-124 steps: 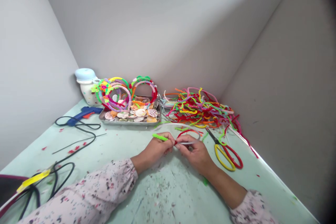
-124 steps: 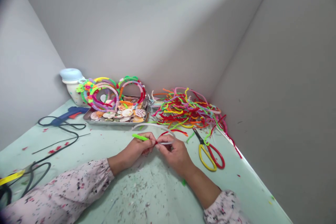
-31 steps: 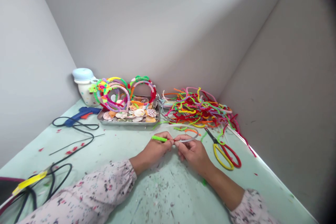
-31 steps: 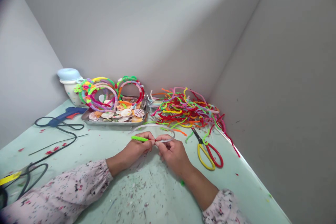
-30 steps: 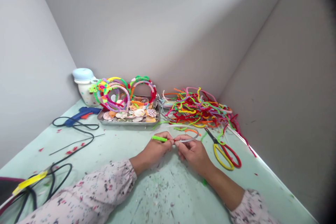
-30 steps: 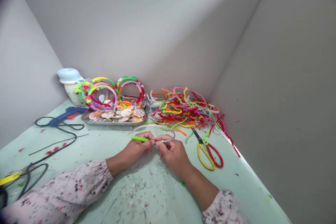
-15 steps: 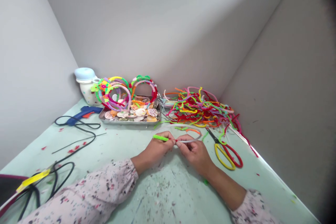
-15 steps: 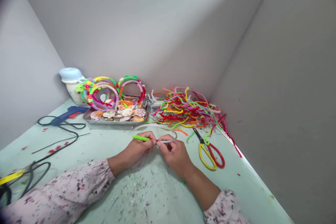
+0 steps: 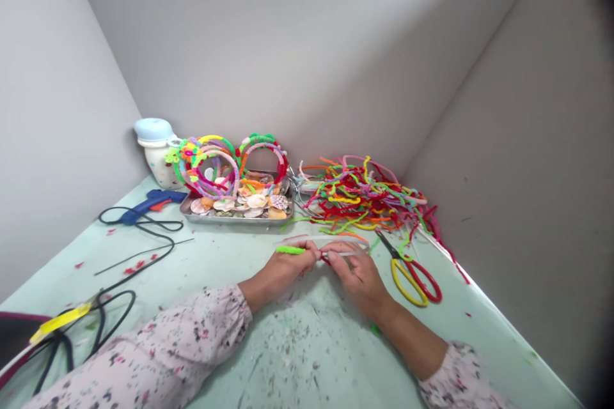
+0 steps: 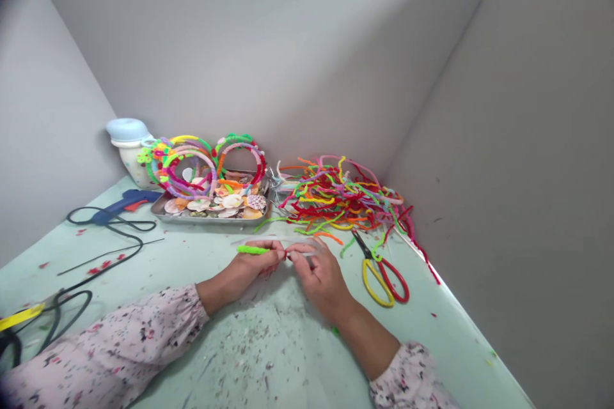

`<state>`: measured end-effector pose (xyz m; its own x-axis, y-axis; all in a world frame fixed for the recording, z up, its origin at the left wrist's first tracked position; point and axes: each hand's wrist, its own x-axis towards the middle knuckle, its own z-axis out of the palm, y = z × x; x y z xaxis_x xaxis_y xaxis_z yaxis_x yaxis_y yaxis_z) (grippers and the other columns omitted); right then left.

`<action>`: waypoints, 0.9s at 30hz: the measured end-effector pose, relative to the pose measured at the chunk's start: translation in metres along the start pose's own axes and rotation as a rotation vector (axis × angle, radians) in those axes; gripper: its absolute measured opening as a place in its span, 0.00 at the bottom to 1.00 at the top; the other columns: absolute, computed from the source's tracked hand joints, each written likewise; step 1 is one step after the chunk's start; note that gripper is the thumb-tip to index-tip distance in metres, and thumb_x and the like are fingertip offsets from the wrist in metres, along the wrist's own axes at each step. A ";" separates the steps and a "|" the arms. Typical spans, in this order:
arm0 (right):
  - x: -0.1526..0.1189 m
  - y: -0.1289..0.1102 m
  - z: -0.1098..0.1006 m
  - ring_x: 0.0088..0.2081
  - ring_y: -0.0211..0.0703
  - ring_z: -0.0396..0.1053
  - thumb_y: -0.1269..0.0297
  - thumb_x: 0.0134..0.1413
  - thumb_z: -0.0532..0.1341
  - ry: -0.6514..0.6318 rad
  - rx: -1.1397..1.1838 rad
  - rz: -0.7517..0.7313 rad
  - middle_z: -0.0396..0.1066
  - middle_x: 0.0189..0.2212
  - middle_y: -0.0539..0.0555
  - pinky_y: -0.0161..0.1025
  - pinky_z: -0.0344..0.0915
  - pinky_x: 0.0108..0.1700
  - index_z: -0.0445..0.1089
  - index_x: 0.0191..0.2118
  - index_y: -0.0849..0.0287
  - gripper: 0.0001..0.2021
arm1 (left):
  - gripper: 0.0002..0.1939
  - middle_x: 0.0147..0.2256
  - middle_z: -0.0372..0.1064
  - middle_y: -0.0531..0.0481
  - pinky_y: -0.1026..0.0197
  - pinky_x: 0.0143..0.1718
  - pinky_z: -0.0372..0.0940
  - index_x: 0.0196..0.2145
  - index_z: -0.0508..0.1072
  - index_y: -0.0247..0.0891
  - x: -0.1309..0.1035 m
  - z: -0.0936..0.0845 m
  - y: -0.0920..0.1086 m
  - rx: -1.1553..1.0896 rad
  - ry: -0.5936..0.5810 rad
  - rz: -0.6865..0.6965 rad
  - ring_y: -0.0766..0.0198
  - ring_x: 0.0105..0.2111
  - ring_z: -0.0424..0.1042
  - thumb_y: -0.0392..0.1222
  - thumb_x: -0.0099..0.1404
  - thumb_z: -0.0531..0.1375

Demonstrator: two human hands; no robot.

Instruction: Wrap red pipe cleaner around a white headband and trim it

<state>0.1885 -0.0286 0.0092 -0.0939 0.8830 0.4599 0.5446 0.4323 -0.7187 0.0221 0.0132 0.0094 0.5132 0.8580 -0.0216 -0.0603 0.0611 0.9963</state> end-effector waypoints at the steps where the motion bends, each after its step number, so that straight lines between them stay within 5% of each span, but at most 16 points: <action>1: 0.000 0.000 0.000 0.41 0.46 0.68 0.63 0.59 0.53 0.006 0.003 0.012 0.73 0.36 0.53 0.44 0.60 0.48 0.73 0.38 0.55 0.11 | 0.09 0.19 0.56 0.56 0.65 0.21 0.46 0.25 0.67 0.35 0.000 0.000 -0.001 -0.010 -0.003 0.002 0.72 0.19 0.53 0.44 0.56 0.60; 16: -0.002 0.001 0.002 0.38 0.45 0.68 0.59 0.62 0.49 -0.072 0.093 0.093 0.71 0.34 0.53 0.39 0.62 0.44 0.70 0.37 0.58 0.14 | 0.08 0.17 0.58 0.56 0.66 0.21 0.46 0.23 0.67 0.35 0.001 0.002 0.003 -0.039 0.002 0.016 0.72 0.18 0.53 0.41 0.54 0.61; 22: -0.003 -0.002 -0.002 0.44 0.48 0.65 0.60 0.58 0.54 0.247 0.002 0.019 0.69 0.40 0.55 0.44 0.59 0.50 0.68 0.40 0.56 0.09 | 0.08 0.15 0.53 0.58 0.66 0.19 0.42 0.22 0.65 0.35 0.007 -0.002 -0.003 -0.181 0.058 -0.011 0.74 0.16 0.49 0.39 0.54 0.59; 27: 0.003 0.009 -0.006 0.42 0.45 0.66 0.57 0.61 0.51 0.493 0.252 0.242 0.69 0.38 0.55 0.42 0.61 0.48 0.67 0.40 0.57 0.12 | 0.05 0.16 0.53 0.58 0.66 0.18 0.40 0.23 0.65 0.35 0.009 -0.007 -0.002 -0.300 0.048 -0.037 0.74 0.16 0.49 0.37 0.52 0.58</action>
<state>0.1980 -0.0232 0.0069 0.4382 0.7988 0.4121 0.2823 0.3130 -0.9068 0.0203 0.0242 0.0067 0.4791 0.8751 -0.0688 -0.2962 0.2349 0.9258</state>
